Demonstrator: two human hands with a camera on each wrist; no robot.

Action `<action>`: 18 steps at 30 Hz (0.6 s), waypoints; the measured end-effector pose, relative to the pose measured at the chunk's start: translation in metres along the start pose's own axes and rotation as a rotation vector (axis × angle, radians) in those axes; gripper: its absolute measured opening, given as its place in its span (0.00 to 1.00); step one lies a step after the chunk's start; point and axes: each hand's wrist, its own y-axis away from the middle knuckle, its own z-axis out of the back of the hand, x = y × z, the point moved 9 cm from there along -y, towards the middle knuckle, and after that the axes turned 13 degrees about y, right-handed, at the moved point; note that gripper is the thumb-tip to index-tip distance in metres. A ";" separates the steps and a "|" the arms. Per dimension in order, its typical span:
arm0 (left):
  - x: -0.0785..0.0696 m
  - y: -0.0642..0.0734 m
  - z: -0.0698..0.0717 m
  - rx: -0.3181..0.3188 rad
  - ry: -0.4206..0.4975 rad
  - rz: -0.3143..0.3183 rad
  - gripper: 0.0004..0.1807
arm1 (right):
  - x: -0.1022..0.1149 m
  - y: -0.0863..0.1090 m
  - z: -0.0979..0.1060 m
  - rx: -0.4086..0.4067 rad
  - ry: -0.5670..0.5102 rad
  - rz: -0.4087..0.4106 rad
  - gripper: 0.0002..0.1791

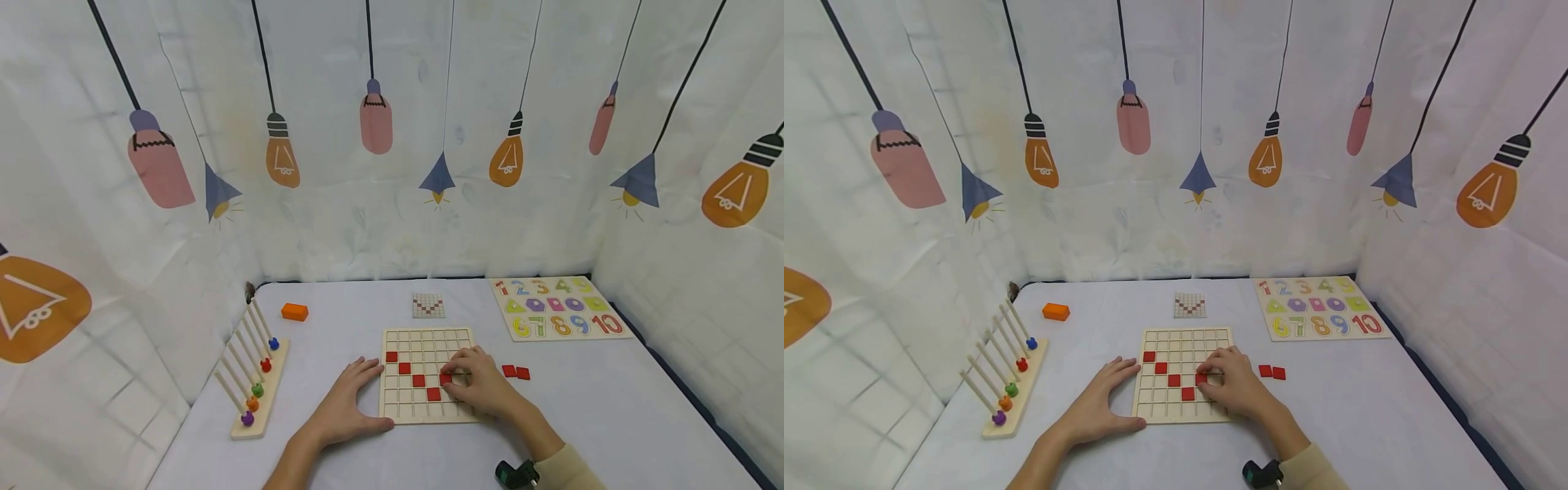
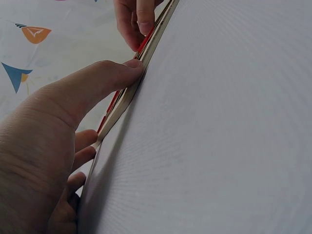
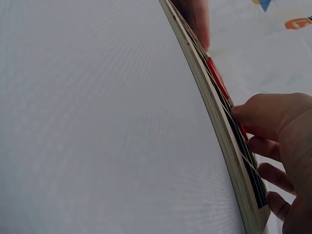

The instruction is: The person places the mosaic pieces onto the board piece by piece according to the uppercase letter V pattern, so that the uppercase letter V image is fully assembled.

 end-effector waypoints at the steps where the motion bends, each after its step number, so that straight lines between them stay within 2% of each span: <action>1: 0.000 0.000 0.000 0.001 -0.001 0.000 0.61 | 0.000 0.000 0.000 0.001 0.001 0.001 0.11; 12: -0.001 0.000 0.000 -0.002 0.005 -0.012 0.62 | 0.002 0.001 0.004 -0.012 0.001 0.023 0.11; 18: -0.001 0.000 0.000 -0.004 0.003 -0.013 0.62 | -0.002 0.001 0.010 -0.017 0.009 0.009 0.12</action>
